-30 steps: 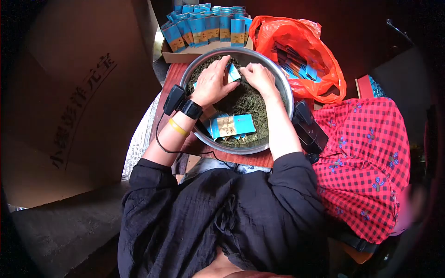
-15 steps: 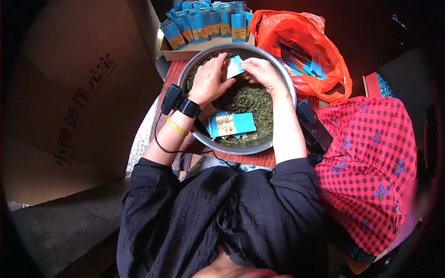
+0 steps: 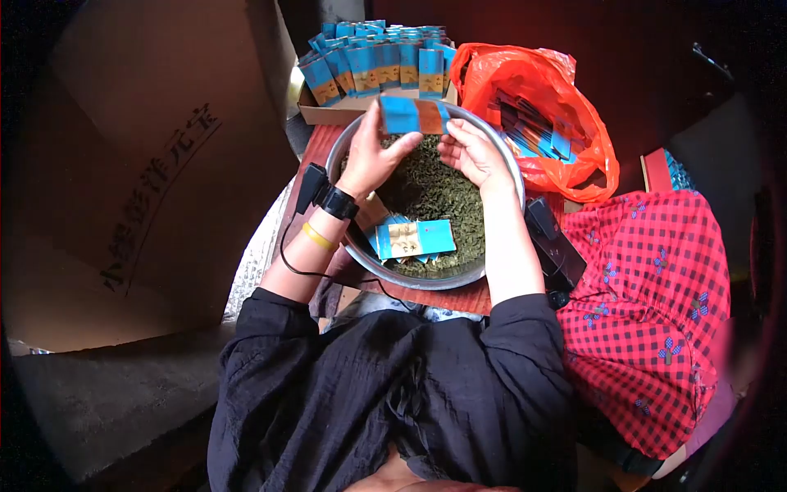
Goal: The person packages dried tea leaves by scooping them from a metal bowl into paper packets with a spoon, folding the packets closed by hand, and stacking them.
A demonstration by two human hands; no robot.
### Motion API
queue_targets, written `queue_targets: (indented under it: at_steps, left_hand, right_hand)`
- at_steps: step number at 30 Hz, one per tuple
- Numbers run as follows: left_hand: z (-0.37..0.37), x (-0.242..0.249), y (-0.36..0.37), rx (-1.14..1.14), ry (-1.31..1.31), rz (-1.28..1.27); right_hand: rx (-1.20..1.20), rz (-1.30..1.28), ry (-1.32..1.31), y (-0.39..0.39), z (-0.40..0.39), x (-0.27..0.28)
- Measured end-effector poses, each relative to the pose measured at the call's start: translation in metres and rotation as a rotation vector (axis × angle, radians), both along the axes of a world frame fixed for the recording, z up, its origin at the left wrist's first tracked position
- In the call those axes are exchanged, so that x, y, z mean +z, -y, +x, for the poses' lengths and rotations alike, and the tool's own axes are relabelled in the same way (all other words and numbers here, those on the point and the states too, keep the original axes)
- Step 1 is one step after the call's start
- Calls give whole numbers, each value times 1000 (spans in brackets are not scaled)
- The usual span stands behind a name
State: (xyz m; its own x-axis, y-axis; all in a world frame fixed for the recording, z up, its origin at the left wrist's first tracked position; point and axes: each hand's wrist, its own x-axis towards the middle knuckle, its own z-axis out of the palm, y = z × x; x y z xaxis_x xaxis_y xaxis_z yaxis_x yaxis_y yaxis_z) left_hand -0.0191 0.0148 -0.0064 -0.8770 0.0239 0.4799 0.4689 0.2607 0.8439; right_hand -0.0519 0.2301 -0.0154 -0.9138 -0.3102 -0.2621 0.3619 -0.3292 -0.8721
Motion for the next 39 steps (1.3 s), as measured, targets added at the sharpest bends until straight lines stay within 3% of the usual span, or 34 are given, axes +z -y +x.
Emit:
queue_targets:
  at_steps: [1, 6, 8, 11, 13, 14, 19, 21, 29, 39]
  left_hand:
    - [5, 2, 0, 23, -32, -107]
    - [6, -4, -1, -32, -106, -30]
    - [7, -1, -2, -48, -159, -37]
    - [12, 4, 2, -88, -173, -84]
    - [11, -4, 4, -93, -161, 7]
    - [8, -3, 1, -36, -311, 14]
    - [9, 0, 3, 147, -303, -275]
    - [12, 6, -2, 269, -281, -435]
    - [17, 9, -4, 274, -190, -600]
    - [16, 7, -6, 286, -188, -689]
  right_hand:
    - [48, 15, 1, 2, 1, -2]
    - [175, 188, -1, 18, 8, -3]
    - [300, 425, -136, 24, 11, -1]
    - [401, 577, -273, 31, 12, 0]
    - [406, 546, -289, 30, 11, -2]
    - [374, 565, -294, 30, 12, 3]
    - [181, 523, -392, 31, 15, 2]
    - [-39, 545, -588, 33, 14, 4]
    - [-391, 326, -659, 31, 14, 15]
    - [-591, 492, -745, 28, 24, 25]
